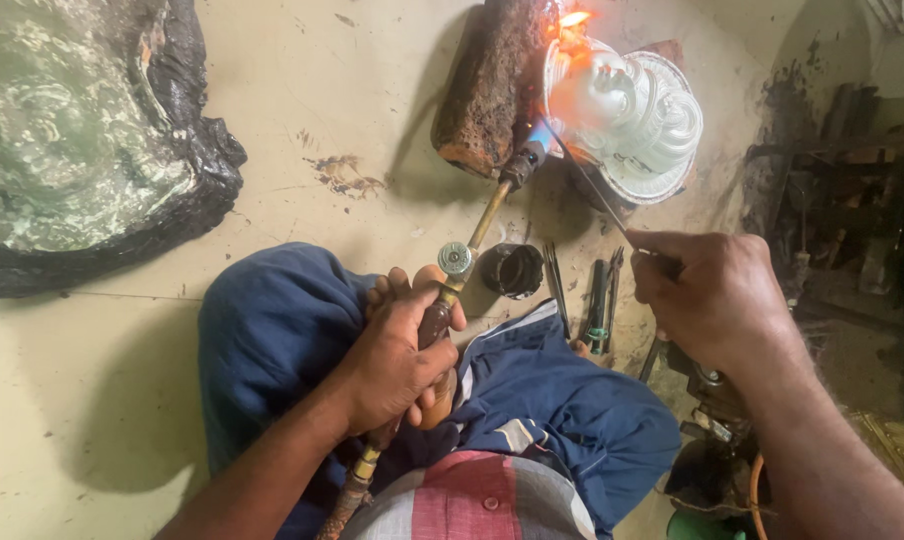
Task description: The person sits on the floor and uses a blowtorch to heat a white statue placed on bricks. They hold the torch in one hand and use a metal rod in the other to manipulate the heated areas of the statue.
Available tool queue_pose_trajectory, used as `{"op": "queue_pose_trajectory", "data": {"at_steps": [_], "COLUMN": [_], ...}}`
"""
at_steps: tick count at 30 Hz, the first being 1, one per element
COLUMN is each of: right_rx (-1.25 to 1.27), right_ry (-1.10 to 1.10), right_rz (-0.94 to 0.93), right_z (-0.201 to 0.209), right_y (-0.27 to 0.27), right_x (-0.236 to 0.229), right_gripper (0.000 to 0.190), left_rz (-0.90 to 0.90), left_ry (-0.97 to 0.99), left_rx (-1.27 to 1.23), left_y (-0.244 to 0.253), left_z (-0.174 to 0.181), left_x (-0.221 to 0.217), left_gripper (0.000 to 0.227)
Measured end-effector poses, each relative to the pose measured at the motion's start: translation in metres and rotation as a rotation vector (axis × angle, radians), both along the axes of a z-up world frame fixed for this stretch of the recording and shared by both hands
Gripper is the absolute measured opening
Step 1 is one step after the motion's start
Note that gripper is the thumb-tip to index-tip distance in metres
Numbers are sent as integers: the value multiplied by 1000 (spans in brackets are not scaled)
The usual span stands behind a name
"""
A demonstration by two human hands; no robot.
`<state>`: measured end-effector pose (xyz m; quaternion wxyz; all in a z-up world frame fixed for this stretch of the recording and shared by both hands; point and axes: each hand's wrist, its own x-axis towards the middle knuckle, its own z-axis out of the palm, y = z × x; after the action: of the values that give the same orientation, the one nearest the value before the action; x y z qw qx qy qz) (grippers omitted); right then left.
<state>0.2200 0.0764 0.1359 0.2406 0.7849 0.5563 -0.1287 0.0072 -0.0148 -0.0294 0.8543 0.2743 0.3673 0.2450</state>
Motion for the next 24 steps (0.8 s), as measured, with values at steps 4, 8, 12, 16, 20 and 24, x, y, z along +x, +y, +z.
{"op": "queue_pose_trajectory", "data": {"at_steps": [4, 8, 12, 16, 20, 24], "right_rx": [-14, -35, -77, -68, -90, -92], "right_ry": [-25, -53, -72, -91, -102, -105], "right_rz": [-1, 22, 179, 148, 114, 150], "right_z": [0, 3, 6, 7, 7, 8], "right_y": [4, 8, 12, 12, 15, 15], "right_x": [-5, -9, -12, -18, -22, -22], "right_gripper": [37, 36, 27, 32, 36, 38], "left_rz": [-17, -14, -13, 10, 15, -4], "left_ry": [-1, -31, -54, -85, -63, -39], "left_rx": [-42, -49, -58, -34, -20, -38], "left_y": [0, 0, 0, -1, -1, 0], "left_z": [-2, -4, -5, -5, -4, -4], "left_x": [1, 0, 1, 0, -1, 0], "left_gripper": [21, 21, 22, 21, 20, 20]}}
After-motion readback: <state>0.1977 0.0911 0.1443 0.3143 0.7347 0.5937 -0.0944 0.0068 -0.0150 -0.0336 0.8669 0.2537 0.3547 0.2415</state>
